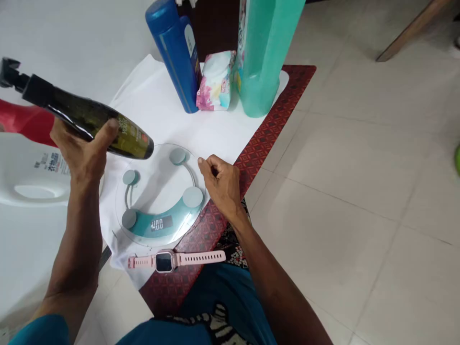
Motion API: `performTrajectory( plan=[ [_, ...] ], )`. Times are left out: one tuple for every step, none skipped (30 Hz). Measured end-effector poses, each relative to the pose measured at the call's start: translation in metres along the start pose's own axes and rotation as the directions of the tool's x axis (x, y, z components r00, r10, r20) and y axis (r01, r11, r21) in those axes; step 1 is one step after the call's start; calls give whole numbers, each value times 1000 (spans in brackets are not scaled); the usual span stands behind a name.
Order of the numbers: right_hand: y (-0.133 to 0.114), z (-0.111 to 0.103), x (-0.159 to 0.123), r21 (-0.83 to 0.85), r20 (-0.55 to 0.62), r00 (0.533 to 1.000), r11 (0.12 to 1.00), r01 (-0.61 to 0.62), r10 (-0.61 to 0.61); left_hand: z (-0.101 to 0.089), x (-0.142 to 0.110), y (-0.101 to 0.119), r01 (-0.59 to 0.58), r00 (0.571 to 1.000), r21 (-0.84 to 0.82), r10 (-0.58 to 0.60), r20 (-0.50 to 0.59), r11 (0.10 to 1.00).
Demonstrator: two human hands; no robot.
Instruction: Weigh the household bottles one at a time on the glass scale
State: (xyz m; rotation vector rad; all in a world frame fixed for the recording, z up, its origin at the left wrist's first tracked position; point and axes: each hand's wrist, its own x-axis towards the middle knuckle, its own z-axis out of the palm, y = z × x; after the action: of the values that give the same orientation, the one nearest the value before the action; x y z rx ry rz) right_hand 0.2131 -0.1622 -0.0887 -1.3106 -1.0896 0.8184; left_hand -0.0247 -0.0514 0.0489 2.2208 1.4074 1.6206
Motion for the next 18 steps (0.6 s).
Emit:
performTrajectory(
  plan=[
    [0,1,0,3,1,1000,1000,7,-7,-9,-11,9,-4,1000,7,4,23,1000],
    [1,1,0,3,2,1000,1000,14,-14,-16,-22,16,3,999,13,-4,49,1000],
    [1,1,0,0,4,1000,1000,21,-21,-21,-33,22,24,996,22,-26,84,999],
    [0,2,0,-5,5,1000,1000,28,-28,-25,-43,25,50,992,42,-55,115,998],
    [0,2,0,-8,6,999,999,35,-35,-28,-53,27,75,987,66,-84,139,995],
    [0,2,0,-6,5,999,999,40,-40,-30,-61,28,96,981,92,-110,157,991],
    [0,2,0,-3,6,999,999,45,-45,-31,-68,27,109,977,114,-128,169,987],
    [0,2,0,1,5,999,999,49,-49,-32,-74,26,115,975,129,-136,174,985],
    [0,2,0,5,5,999,999,51,-51,-31,-79,24,116,974,138,-140,178,984],
    [0,2,0,9,5,999,999,52,-52,-31,-83,22,115,974,141,-140,179,983],
    [1,2,0,10,5,999,999,53,-53,-30,-86,21,113,974,139,-137,177,984],
    [1,2,0,9,6,999,998,54,-54,-30,-88,19,111,976,137,-135,174,984],
    [1,2,0,8,8,998,998,54,-54,-29,-89,18,111,976,137,-133,171,984],
    [1,2,0,7,9,999,999,54,-54,-29,-90,17,110,977,136,-132,168,985],
    [2,2,0,5,11,999,999,53,-53,-28,-90,16,107,978,135,-129,166,985],
    [2,2,0,4,13,999,999,50,-50,-29,-91,16,104,978,129,-125,168,986],
    [2,2,0,6,13,999,999,47,-47,-29,-91,15,100,977,110,-118,176,989],
    [2,2,0,9,11,999,999,44,-44,-30,-90,15,96,977,75,-109,184,993]
  ],
)
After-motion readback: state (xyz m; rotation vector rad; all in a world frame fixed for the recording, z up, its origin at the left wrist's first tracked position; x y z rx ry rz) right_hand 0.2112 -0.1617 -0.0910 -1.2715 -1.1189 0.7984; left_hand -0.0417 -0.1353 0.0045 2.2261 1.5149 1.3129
